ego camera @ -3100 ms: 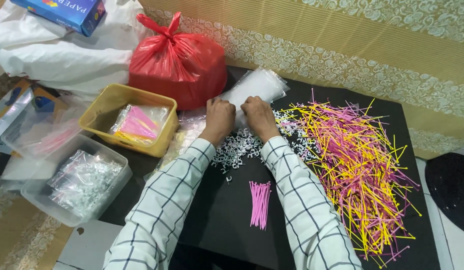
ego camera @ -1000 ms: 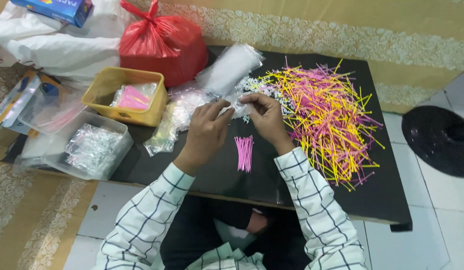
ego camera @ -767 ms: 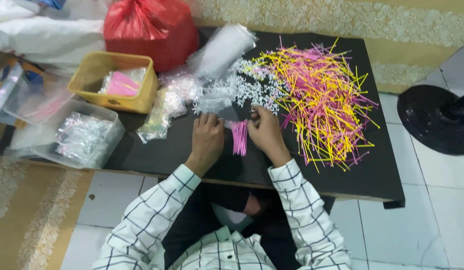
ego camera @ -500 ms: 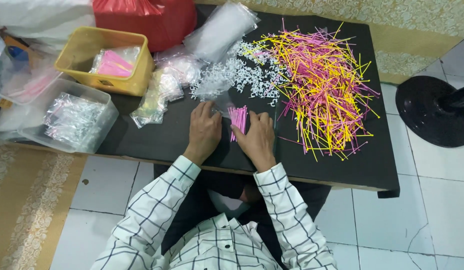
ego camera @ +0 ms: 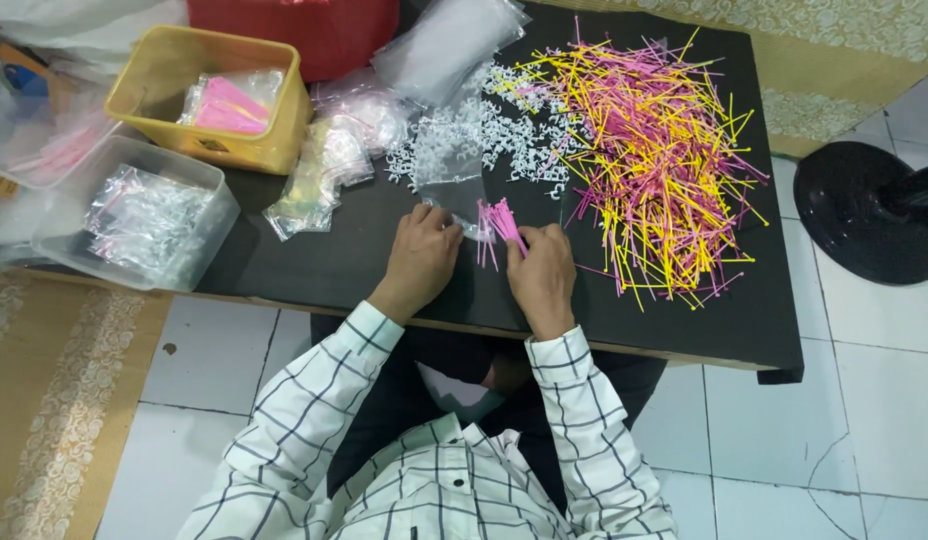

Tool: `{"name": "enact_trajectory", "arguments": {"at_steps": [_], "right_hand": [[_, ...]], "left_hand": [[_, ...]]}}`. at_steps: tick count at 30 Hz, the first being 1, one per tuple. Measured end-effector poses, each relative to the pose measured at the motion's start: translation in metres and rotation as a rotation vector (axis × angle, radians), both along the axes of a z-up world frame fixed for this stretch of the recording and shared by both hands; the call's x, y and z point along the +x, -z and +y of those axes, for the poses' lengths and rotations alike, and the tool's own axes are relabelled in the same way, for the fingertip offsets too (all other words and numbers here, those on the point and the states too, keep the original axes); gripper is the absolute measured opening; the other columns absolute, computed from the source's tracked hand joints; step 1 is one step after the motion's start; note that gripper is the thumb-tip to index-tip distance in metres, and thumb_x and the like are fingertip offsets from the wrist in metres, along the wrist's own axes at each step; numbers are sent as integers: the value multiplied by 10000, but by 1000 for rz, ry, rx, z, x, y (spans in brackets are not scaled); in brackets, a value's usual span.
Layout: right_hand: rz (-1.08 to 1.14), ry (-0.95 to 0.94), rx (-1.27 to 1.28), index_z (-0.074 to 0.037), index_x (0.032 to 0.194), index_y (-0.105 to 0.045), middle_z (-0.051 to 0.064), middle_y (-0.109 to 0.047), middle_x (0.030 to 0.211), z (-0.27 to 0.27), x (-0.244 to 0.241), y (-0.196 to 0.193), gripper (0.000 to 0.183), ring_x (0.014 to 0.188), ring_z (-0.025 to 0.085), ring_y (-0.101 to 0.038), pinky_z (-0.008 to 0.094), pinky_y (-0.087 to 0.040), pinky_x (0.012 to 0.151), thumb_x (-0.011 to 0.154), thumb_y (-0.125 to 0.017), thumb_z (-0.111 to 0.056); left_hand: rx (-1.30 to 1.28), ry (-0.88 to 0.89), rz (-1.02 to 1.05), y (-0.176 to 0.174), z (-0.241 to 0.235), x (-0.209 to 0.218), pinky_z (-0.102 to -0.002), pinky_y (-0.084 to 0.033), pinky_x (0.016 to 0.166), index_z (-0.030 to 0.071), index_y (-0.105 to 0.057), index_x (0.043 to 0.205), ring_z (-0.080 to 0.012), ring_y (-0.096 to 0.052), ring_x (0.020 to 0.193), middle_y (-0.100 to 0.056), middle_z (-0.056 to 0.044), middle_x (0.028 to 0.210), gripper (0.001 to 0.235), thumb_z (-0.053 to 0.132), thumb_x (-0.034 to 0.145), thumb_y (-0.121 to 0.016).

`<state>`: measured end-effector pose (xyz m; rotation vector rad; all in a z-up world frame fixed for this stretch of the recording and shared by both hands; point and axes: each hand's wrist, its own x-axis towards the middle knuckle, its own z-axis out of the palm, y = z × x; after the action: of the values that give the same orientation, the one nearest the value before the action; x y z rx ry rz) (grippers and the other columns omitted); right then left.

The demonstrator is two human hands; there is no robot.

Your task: The person sorts pink plastic sticks from a mixed pile of yellow and pink sticks, then places them into a clear plastic bag. Afterward, they gather small white plastic clips from the table and arrange them into a small pile.

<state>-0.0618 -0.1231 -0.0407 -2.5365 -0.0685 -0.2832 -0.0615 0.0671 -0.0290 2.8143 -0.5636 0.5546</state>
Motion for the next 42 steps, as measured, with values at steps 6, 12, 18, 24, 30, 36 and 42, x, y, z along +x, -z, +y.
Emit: {"name": "enact_trajectory", "arguments": {"at_steps": [6,12,18,24,30,36,42], "right_hand": [[-12,10,30,-19,1063,-779,142,-664,872,-6,0,2,192,795,305,-718,359,-572,610,963,-689,-157],[-50,-3,197,37,1011,-755,177,-651,814,-13,1,2,193,765,353,-712,380,-571,618,975,-619,-96],[-44,35,383,35,964,-749,207,-652,787,-15,0,0,183,793,372,-719,377,-585,652,982,-629,-102],[-28,40,419,33,940,-738,212,-669,762,-17,2,1,166,752,370,-719,389,-569,600,982,-624,-80],[0,68,481,15,937,-736,179,-710,744,-13,0,-5,174,688,262,-707,351,-544,559,996,-609,-89],[-18,80,499,7,924,-747,149,-710,702,-15,2,1,190,609,197,-647,327,-492,507,1002,-619,-108],[7,50,576,-7,863,-752,125,-671,625,-13,-4,-16,197,578,156,-582,287,-453,496,997,-643,-102]], "left_hand": [[-206,-49,-188,-10,-2,7,-312,-491,630,102,-802,894,-210,-630,736,-668,-75,807,133,145,949,-690],[-10,-10,-327,-17,-15,1,-291,-447,598,119,-795,834,-176,-600,697,-658,-50,777,72,115,894,-756],[-58,19,11,3,-10,5,-341,-477,627,75,-793,972,-249,-665,758,-686,-111,835,145,182,912,-716],[7,14,126,-6,-12,8,-337,-508,640,69,-793,960,-268,-723,786,-735,-137,847,156,172,930,-679],[65,-8,225,-22,-16,4,-325,-557,666,46,-798,959,-275,-753,836,-771,-144,891,154,127,951,-667],[-83,-7,242,-15,-11,11,-358,-550,645,20,-789,929,-290,-724,784,-746,-125,858,137,80,924,-666],[-137,35,177,-3,-3,24,-308,-538,595,76,-774,884,-238,-719,725,-720,-83,796,107,138,907,-690]]}}
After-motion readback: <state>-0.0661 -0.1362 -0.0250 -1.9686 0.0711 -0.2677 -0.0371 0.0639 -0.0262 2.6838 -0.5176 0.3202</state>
